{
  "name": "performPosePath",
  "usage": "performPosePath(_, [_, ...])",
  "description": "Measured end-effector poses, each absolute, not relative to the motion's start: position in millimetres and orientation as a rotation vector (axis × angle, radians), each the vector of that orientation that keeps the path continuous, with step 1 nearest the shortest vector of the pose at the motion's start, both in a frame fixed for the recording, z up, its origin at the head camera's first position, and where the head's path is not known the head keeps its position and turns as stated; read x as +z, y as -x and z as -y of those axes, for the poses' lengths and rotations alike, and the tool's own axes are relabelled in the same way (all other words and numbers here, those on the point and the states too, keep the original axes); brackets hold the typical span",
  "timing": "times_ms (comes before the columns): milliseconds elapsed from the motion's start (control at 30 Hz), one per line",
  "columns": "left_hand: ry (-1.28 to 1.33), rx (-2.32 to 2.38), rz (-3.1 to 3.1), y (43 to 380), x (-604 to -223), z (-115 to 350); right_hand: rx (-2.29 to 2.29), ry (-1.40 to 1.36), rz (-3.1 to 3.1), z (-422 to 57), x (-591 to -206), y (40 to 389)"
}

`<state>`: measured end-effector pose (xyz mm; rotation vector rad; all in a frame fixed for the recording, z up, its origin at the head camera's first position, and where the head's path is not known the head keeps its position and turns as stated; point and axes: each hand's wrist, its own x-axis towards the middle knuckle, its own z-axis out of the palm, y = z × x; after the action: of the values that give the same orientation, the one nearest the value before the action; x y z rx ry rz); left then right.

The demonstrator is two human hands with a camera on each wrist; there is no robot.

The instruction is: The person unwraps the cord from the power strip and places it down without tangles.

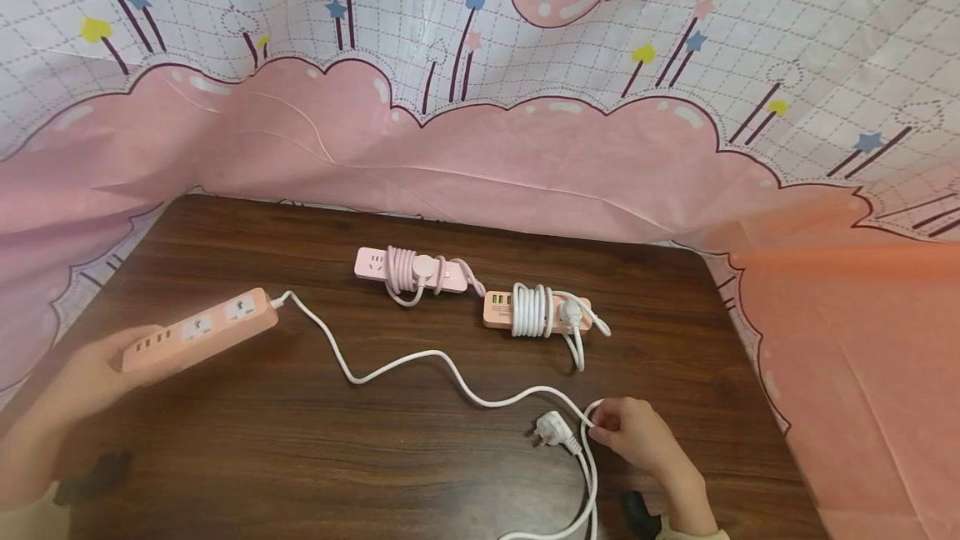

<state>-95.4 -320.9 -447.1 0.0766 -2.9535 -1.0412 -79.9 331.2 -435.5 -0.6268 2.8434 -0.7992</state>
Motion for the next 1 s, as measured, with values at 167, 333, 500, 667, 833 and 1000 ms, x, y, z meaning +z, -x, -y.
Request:
performPosePath(167, [-0.016,-0.958,3.006,95,-452,319,-0.763,0.546,-2.868,-322,-437,82])
performPosePath(333, [0.007,-0.933,3.047,95,-455,321,-0.776,0.494,-2.870,-317,-436,82])
performPosePath(500, [0.037,-0.901,3.072,97,-456,321,-0.797,0.482,-2.926,-313,-433,82])
performPosePath(667, [0.119,-0.878,3.071,100,-453,316,-0.857,0.482,-3.039,-305,-429,84])
performPosePath(833, [0.145,-0.888,3.070,101,-448,311,-0.961,0.511,-3.225,-295,-424,87])
performPosePath(1000, [0.152,-0.927,3.060,103,-446,306,-1.047,0.546,-3.336,-287,-420,92])
